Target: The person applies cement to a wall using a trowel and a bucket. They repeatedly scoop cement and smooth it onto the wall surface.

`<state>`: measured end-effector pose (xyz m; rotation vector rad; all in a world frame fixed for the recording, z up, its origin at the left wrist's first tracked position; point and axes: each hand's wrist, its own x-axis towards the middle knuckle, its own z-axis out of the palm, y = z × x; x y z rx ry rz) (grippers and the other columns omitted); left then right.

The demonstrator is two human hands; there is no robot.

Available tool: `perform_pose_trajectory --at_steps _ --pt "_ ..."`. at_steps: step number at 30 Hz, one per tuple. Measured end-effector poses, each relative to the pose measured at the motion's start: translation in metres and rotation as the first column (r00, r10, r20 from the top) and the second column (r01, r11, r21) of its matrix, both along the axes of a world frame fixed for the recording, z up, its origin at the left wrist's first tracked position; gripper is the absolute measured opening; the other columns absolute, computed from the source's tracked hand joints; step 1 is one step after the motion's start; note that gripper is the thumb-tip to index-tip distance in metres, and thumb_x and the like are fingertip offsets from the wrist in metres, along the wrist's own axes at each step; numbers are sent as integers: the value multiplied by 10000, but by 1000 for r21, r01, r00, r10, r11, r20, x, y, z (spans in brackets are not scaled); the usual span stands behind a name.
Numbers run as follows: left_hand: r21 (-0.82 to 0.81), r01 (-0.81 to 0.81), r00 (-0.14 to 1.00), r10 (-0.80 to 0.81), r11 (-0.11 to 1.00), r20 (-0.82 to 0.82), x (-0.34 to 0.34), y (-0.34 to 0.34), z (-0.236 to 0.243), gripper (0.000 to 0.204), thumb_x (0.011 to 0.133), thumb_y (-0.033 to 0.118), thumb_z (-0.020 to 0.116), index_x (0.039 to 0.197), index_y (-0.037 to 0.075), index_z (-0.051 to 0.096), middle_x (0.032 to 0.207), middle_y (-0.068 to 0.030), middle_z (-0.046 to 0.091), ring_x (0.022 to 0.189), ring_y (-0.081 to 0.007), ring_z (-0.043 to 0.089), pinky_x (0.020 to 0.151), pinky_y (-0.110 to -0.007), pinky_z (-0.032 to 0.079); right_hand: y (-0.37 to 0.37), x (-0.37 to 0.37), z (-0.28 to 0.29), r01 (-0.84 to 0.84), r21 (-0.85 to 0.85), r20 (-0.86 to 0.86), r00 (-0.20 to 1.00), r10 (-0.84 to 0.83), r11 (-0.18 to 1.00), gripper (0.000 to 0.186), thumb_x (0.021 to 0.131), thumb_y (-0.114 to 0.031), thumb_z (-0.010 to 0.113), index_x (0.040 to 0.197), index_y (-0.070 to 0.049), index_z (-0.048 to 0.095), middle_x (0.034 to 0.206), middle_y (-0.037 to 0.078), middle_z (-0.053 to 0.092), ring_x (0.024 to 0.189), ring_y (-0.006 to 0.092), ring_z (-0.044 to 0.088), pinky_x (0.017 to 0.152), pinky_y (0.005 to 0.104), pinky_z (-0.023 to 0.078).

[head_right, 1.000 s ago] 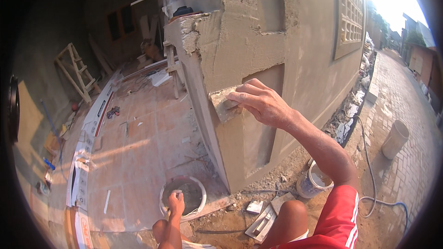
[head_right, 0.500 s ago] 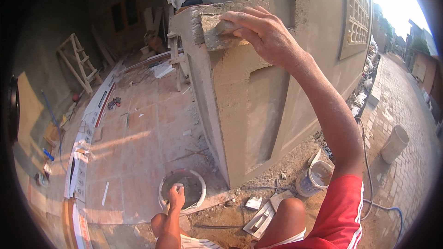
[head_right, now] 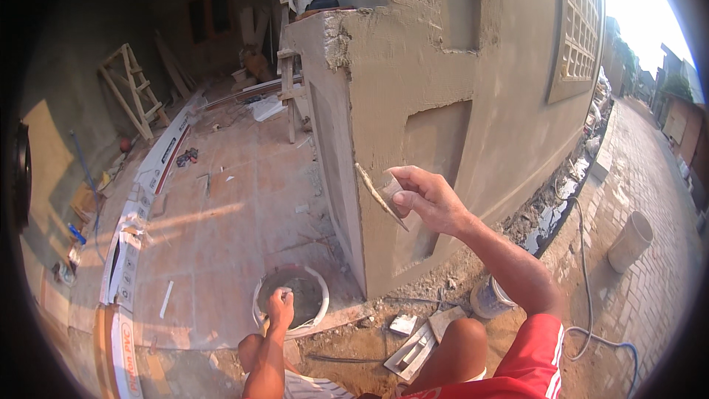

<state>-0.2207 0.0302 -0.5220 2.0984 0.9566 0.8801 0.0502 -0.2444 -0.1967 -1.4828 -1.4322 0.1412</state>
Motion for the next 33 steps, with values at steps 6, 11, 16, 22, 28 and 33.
perform_pose_trajectory --at_steps 6,11,16,22,28,33 --pt "-16 9 1000 -9 1000 2 2 2 -3 211 827 170 637 934 -6 684 775 -209 682 729 -362 676 720 -432 518 13 1 75 -108 420 -527 779 339 901 434 956 -192 618 1311 13 476 1049 53 646 898 113 626 786 304 540" --pt "-7 22 1000 -22 1000 18 2 8 -11 209 825 165 639 933 -7 684 797 -204 688 750 -357 678 732 -428 523 29 -9 134 153 466 44 980 -195 872 352 904 -69 625 1247 -18 561 1020 42 648 912 122 619 791 299 534" --pt "-32 35 999 -35 999 27 4 3 -3 197 830 154 639 931 -10 681 809 -206 689 760 -355 680 740 -428 523 38 1 169 190 636 550 568 -612 748 342 854 -8 630 1182 -103 609 968 70 635 936 219 617 838 366 523" --pt "-56 42 998 -39 998 42 3 4 -2 200 828 151 642 926 -20 678 799 -214 686 760 -360 681 728 -427 520 50 -5 159 195 509 765 344 -545 838 306 848 -34 653 1132 -145 624 965 36 602 977 227 579 802 373 548" --pt "-33 29 999 -29 999 17 1 9 -7 222 830 162 631 936 -27 678 793 -222 682 762 -369 679 724 -430 518 23 -1 74 119 307 852 406 -329 944 380 853 -63 685 1214 -116 580 965 60 615 894 204 593 747 322 547" --pt "-29 44 999 -44 999 -4 4 -2 7 225 831 168 630 938 -23 681 803 -222 684 768 -370 679 734 -435 519 14 6 112 312 474 -99 948 -303 823 339 937 -116 592 1253 -12 523 978 65 648 809 122 614 682 257 517"
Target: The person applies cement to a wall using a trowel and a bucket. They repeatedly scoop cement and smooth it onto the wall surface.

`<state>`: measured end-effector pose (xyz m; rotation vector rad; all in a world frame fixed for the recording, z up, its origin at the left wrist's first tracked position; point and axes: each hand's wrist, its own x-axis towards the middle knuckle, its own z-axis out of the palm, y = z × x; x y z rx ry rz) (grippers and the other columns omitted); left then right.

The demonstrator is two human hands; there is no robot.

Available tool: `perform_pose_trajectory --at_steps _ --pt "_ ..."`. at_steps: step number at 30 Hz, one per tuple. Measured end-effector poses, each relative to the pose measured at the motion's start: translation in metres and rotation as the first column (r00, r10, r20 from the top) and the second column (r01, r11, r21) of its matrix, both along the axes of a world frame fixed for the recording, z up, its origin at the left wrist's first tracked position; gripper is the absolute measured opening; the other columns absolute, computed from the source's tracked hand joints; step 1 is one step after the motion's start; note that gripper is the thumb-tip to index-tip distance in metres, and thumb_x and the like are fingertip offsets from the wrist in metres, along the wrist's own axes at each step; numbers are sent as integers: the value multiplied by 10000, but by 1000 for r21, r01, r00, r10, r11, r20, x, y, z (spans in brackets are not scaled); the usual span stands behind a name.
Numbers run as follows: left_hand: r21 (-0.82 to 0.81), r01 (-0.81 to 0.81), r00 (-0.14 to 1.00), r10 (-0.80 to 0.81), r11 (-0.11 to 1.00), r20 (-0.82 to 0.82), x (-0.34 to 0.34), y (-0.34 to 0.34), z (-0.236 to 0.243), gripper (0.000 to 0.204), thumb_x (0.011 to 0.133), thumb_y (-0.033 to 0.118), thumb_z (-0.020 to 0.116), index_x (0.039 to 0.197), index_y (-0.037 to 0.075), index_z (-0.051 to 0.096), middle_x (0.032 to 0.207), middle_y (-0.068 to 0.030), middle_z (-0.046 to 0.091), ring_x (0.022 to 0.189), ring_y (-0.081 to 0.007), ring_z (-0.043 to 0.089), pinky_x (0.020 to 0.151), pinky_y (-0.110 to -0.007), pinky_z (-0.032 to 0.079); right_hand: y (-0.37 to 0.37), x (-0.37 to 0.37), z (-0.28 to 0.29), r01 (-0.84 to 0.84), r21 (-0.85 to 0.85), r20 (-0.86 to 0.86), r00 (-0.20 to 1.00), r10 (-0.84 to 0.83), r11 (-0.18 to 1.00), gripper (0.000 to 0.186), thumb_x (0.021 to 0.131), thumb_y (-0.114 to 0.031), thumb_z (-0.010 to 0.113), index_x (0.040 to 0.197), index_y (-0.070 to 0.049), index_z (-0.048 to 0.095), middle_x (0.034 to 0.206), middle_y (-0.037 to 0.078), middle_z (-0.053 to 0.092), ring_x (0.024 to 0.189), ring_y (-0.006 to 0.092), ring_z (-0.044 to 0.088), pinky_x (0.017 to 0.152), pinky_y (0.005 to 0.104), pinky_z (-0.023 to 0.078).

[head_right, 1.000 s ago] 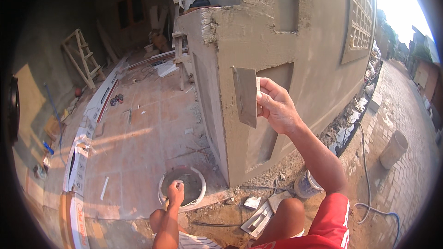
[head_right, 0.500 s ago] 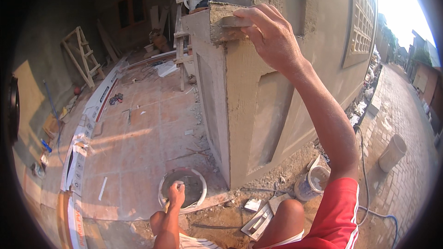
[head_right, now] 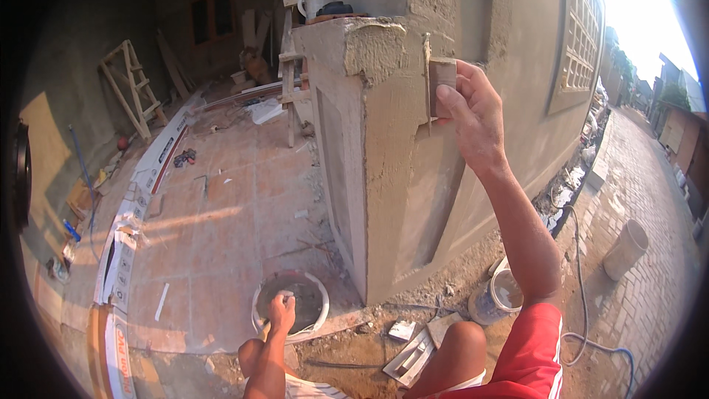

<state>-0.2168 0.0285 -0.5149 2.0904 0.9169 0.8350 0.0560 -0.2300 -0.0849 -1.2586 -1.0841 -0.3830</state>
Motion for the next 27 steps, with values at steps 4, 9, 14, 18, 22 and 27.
perform_pose_trajectory --at_steps 4,9,14,18,22,27 --pt "-17 -13 1000 13 1000 2 0 3 -4 212 828 157 632 936 -18 683 805 -218 686 765 -369 678 738 -430 521 17 12 28 55 96 -190 981 -36 994 327 955 -121 561 1258 -6 514 982 45 662 779 87 618 612 233 508" --pt "-18 -19 1000 19 1000 11 -4 2 3 210 829 160 634 932 -16 683 803 -211 689 759 -366 678 738 -425 522 44 -8 36 129 139 -105 988 -115 982 347 936 -105 577 1259 12 526 935 47 666 752 80 609 590 225 495" --pt "-36 1 999 1 999 53 -4 2 3 212 833 170 635 931 -12 683 801 -204 691 752 -355 678 733 -425 522 70 -39 34 267 111 87 957 -277 957 351 886 -91 627 1214 21 572 902 81 668 792 130 620 700 319 516" --pt "-27 2 1000 -1 1000 22 -1 2 -3 210 837 176 635 932 -5 683 802 -195 693 758 -346 679 740 -427 520 83 -63 15 289 80 448 845 -293 954 368 885 -101 634 1228 14 566 965 109 671 855 151 623 758 327 514" --pt "7 14 999 -13 1000 -32 3 -2 -1 205 841 178 636 938 3 683 799 -189 694 766 -346 678 749 -428 517 59 -81 0 -150 -242 123 975 184 958 366 906 -71 615 1258 4 554 1043 92 669 897 155 624 810 320 510" --pt "-20 12 1000 -12 1000 11 0 6 -9 201 844 180 637 939 8 681 802 -190 694 766 -354 677 750 -430 518 22 -24 31 -189 42 98 978 185 981 323 921 -38 589 1243 -13 575 1052 44 665 874 100 608 750 277 503"
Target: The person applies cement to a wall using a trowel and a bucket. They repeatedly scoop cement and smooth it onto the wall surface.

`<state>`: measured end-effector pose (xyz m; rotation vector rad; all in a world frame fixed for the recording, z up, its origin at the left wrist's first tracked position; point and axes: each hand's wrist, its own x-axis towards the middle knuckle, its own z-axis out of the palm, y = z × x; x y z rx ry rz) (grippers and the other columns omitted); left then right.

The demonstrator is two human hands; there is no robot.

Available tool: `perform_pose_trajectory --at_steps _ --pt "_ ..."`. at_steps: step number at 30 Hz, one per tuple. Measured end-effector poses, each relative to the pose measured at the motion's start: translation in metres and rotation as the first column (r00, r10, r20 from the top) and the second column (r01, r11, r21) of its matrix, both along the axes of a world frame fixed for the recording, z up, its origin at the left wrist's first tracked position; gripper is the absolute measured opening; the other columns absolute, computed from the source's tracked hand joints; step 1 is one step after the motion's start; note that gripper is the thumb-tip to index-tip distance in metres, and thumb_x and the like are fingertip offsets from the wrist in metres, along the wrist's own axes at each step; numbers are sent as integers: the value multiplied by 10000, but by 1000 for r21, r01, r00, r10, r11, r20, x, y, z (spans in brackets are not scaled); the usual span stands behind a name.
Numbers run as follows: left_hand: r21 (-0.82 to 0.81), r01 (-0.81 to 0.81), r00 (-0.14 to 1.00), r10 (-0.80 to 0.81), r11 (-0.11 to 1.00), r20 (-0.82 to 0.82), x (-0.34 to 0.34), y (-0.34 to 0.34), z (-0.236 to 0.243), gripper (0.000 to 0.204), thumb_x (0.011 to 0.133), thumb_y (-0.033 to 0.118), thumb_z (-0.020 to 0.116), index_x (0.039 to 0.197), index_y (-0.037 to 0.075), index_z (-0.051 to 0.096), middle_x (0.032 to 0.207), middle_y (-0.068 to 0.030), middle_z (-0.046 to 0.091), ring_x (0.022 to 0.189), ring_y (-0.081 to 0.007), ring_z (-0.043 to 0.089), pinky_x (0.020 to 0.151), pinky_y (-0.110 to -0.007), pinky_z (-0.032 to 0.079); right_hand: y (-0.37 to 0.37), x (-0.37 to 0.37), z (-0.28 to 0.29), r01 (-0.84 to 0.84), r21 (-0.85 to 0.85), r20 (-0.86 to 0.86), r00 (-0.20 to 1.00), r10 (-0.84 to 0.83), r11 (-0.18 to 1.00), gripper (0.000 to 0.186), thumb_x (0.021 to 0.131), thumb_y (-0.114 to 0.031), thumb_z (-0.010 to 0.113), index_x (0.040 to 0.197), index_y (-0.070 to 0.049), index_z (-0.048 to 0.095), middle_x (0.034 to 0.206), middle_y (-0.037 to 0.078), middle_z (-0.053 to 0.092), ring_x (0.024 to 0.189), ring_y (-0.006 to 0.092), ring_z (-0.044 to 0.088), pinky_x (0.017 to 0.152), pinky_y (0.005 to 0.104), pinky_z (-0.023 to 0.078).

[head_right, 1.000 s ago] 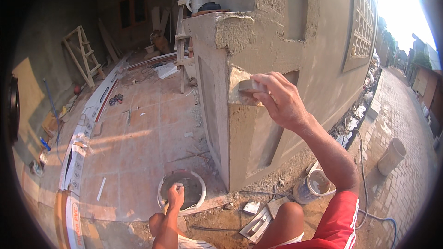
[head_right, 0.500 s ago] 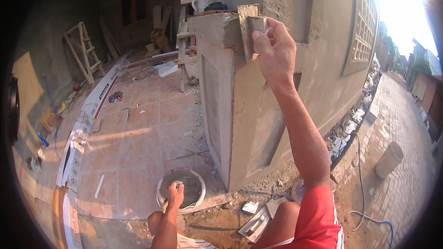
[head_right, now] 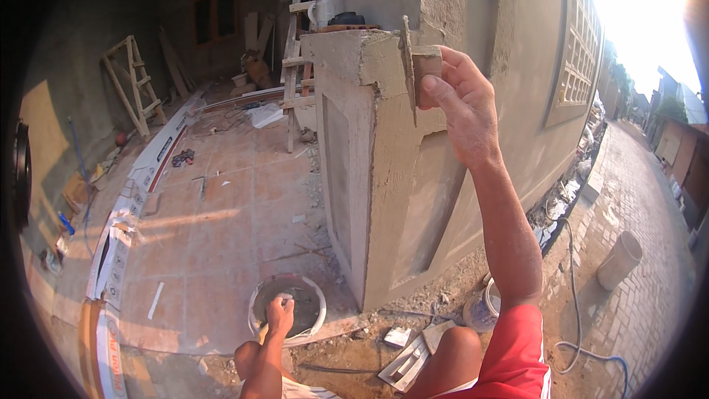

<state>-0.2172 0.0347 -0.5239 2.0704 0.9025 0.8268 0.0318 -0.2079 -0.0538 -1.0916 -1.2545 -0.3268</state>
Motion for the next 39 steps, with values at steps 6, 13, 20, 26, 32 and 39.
perform_pose_trajectory --at_steps 6,13,20,26,32,39 --pt "-5 7 1000 -7 1000 -26 3 -3 3 196 844 174 639 946 12 684 823 -198 698 781 -358 680 751 -430 521 -5 23 41 560 103 538 664 -520 822 340 866 -22 640 1194 -108 624 990 31 662 923 167 613 816 310 507" --pt "26 23 999 -22 999 -35 0 -3 6 192 848 170 638 946 11 686 815 -199 697 775 -360 682 746 -430 522 7 13 25 630 83 781 440 -443 773 319 849 -4 651 1138 -138 648 1020 38 643 993 252 583 851 383 528" --pt "-7 17 1000 -17 1000 -24 4 -6 10 198 848 166 637 951 5 686 813 -191 699 769 -348 683 745 -421 523 -27 11 -43 554 -112 728 611 -311 825 334 872 -45 666 1199 -74 603 1029 59 647 925 201 623 756 302 551" --pt "-36 18 1000 -18 999 6 5 -8 15 206 847 165 633 959 1 686 814 -195 698 769 -341 685 740 -418 522 -19 52 1 366 59 -166 921 -352 929 343 953 -126 580 1272 -9 538 955 36 670 791 75 601 632 238 477" --pt "17 12 1000 -12 1000 3 1 -7 15 218 839 179 639 951 -3 683 803 -203 691 760 -360 676 732 -426 518 25 24 2 473 43 -165 872 -460 880 353 914 -113 618 1246 -6 565 913 36 672 811 108 614 692 282 500" --pt "0 27 999 -27 1000 -28 2 -7 15 212 843 182 637 942 -1 680 802 -204 688 766 -368 673 732 -436 515 41 -38 -48 415 9 458 807 -373 910 352 862 -51 652 1204 7 590 914 110 649 832 175 600 750 302 487"
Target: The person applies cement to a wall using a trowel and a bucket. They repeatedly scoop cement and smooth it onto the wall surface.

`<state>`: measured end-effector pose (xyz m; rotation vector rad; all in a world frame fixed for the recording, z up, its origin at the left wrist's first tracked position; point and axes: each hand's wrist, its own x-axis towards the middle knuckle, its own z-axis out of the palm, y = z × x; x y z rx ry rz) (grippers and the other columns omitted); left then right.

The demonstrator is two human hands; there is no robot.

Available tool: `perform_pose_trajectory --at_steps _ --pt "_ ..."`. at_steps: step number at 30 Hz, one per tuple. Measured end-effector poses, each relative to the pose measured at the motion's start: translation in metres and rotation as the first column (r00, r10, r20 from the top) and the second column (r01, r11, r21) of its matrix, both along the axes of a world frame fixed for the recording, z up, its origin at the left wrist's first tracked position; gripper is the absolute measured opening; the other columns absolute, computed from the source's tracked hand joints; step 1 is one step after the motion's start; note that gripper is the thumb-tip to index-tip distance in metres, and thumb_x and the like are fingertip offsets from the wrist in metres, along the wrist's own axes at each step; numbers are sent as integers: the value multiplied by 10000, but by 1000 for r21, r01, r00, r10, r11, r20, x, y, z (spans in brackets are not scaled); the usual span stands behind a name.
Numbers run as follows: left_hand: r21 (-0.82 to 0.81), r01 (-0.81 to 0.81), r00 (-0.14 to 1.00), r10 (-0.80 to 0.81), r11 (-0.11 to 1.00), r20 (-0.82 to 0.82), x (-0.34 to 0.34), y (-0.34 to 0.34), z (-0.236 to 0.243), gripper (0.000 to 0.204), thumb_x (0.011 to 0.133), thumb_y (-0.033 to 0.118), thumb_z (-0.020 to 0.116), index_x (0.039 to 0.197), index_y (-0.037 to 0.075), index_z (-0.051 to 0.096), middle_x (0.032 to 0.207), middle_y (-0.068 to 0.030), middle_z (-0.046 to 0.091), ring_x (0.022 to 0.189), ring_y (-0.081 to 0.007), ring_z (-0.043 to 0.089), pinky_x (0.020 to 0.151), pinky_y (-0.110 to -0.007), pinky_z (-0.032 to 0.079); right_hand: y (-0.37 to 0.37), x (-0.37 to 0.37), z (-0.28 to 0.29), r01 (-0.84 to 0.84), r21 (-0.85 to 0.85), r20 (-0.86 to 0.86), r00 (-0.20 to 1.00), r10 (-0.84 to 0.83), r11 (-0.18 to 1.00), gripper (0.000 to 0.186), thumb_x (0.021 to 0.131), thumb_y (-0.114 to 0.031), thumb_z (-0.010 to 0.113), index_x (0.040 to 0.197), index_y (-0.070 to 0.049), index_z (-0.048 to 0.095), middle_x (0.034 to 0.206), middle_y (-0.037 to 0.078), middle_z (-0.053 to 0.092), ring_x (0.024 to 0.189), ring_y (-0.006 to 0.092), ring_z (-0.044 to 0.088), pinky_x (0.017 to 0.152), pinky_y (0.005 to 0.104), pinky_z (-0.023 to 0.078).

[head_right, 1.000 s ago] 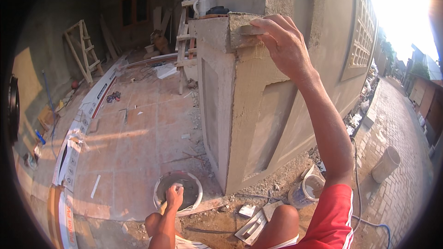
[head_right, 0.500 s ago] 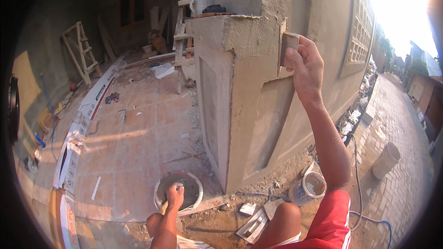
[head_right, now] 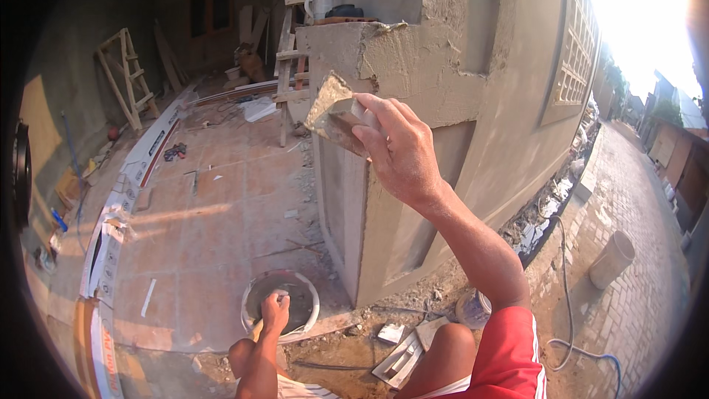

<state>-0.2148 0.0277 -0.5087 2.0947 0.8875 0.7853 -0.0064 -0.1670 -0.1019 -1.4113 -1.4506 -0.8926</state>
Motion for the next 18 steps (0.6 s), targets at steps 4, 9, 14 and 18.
perform_pose_trajectory --at_steps 4,9,14,18 --pt "-9 -3 1000 3 1000 25 1 5 -7 212 846 180 634 947 -2 680 802 -205 690 767 -370 674 739 -438 516 -32 24 8 19 81 -63 998 -14 997 347 882 -64 637 1221 -3 594 958 72 662 862 144 608 766 312 497" --pt "-20 27 999 -27 999 31 3 0 -5 211 850 179 629 948 -1 679 815 -212 692 776 -375 675 749 -440 518 -50 76 82 -71 198 -127 987 97 978 352 897 -87 627 1246 -51 606 1015 24 670 849 91 588 764 298 499" --pt "-11 8 997 -8 1000 82 5 -2 -3 224 832 189 656 912 -19 677 808 -204 686 754 -358 672 718 -433 512 -42 63 110 142 -37 94 986 -138 989 346 907 -74 605 1249 -128 616 1043 13 667 912 158 614 810 296 509" --pt "8 -16 1000 16 1000 11 0 3 -8 217 830 180 650 911 -19 676 809 -203 687 753 -356 673 716 -437 512 -32 56 84 184 -105 367 921 -134 977 332 902 -72 618 1222 -157 627 1033 33 656 975 234 598 828 332 525"
